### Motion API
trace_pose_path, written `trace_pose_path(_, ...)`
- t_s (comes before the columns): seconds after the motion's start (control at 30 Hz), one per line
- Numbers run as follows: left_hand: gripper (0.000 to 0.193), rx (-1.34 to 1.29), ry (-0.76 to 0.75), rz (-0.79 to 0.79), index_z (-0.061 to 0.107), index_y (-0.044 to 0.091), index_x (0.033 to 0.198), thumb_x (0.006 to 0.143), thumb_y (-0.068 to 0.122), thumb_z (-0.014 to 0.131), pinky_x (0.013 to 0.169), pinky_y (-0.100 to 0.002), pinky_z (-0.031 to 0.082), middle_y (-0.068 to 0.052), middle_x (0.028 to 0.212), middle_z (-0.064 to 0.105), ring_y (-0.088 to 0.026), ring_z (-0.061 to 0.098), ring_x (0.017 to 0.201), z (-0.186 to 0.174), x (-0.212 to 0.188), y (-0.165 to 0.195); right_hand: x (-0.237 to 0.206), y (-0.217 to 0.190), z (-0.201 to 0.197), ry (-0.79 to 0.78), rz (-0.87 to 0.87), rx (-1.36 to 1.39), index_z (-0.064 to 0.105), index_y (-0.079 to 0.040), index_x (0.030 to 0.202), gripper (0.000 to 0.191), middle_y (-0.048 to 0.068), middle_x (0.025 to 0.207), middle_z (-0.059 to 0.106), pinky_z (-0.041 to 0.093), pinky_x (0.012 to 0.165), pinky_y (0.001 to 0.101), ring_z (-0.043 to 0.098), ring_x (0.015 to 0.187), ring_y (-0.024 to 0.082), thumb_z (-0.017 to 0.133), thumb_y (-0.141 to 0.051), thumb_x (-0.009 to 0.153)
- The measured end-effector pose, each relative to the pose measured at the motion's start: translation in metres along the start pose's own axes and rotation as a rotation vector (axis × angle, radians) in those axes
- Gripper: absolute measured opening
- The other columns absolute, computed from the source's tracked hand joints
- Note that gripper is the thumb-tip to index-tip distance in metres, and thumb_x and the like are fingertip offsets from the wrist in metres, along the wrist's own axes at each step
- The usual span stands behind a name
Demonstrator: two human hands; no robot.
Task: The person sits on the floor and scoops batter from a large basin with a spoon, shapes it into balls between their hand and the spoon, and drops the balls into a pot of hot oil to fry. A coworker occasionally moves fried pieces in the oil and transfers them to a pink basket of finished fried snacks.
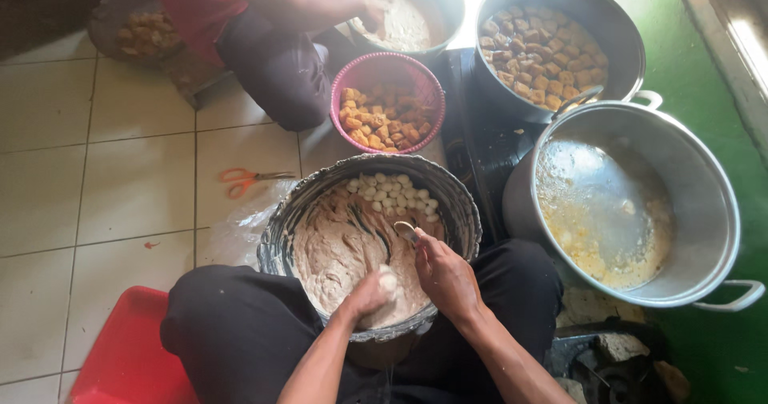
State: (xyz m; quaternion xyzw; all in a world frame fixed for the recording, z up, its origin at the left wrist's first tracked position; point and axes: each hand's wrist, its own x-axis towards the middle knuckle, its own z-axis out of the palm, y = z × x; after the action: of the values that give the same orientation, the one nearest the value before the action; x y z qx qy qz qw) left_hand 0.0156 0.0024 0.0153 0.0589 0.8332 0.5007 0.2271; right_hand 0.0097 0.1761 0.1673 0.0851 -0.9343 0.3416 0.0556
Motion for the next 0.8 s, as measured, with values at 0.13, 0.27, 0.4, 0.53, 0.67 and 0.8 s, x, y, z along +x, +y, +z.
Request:
trace_pose_path(0.13,0.027,-0.091,0.39,0.011,0.073,0.006,0.114,0.095,0.025,0.071,0.083,-0.037,0.056,-0.015,0.106,0.075,-0.029,0.071,0.097,-0.006,0.02,0.02,-0.01,-0.004,-0.002,-0.021,0.019,-0.042,0.064,-0.009,0.13,0.035,0.014,0.093,0.073,0.058,0.063,0.0429,0.072,0.075,0.036,0.062,-0.018,0.097)
trace_pose_path(0.27,0.034,-0.316,0.393,0.128,0.068,0.004,0.112,0.086,0.022,0.079,0.077,-0.032,0.057,-0.009,0.096,0.074,-0.018,0.071,0.086,-0.019,0.017,0.05,-0.012,-0.007,-0.001,-0.02,-0.017,-0.131,0.064,-0.008,0.132,0.037,0.014,0.085,0.07,0.056,0.056,0.0438,0.07,0.065,0.035,0.062,-0.018,0.097)
trace_pose_path(0.4,0.031,-0.315,0.394,0.133,0.069,0.006,0.113,0.086,0.018,0.079,0.075,-0.03,0.056,-0.006,0.094,0.074,-0.014,0.069,0.084,-0.027,0.01,0.078,-0.009,-0.009,0.002,0.006,-0.036,-0.162,0.064,-0.007,0.132,0.037,0.014,0.085,0.07,0.056,0.054,0.0438,0.07,0.064,0.035,0.063,-0.017,0.096)
trace_pose_path(0.53,0.028,-0.39,0.332,0.11,0.07,0.005,0.11,0.085,0.014,0.079,0.075,-0.03,0.056,-0.006,0.093,0.075,-0.013,0.069,0.084,-0.032,0.006,0.085,-0.01,-0.009,0.006,0.004,-0.035,-0.174,0.063,-0.006,0.133,0.038,0.014,0.084,0.069,0.056,0.054,0.0436,0.069,0.064,0.035,0.063,-0.017,0.096)
trace_pose_path(0.67,0.033,-0.387,0.324,0.105,0.069,0.006,0.109,0.081,0.015,0.083,0.073,-0.03,0.056,-0.005,0.093,0.074,-0.013,0.069,0.083,-0.03,0.006,0.081,-0.01,-0.007,0.008,-0.006,-0.03,-0.211,0.063,-0.006,0.133,0.039,0.014,0.086,0.069,0.056,0.054,0.0437,0.07,0.064,0.035,0.063,-0.016,0.095)
trace_pose_path(0.8,0.029,-0.416,0.348,0.065,0.068,0.006,0.107,0.082,0.014,0.081,0.073,-0.03,0.056,-0.005,0.09,0.075,-0.012,0.068,0.081,-0.024,0.011,0.077,-0.01,-0.008,0.01,-0.028,-0.036,-0.201,0.062,-0.004,0.134,0.04,0.014,0.085,0.069,0.056,0.056,0.0432,0.07,0.065,0.035,0.063,-0.015,0.095)
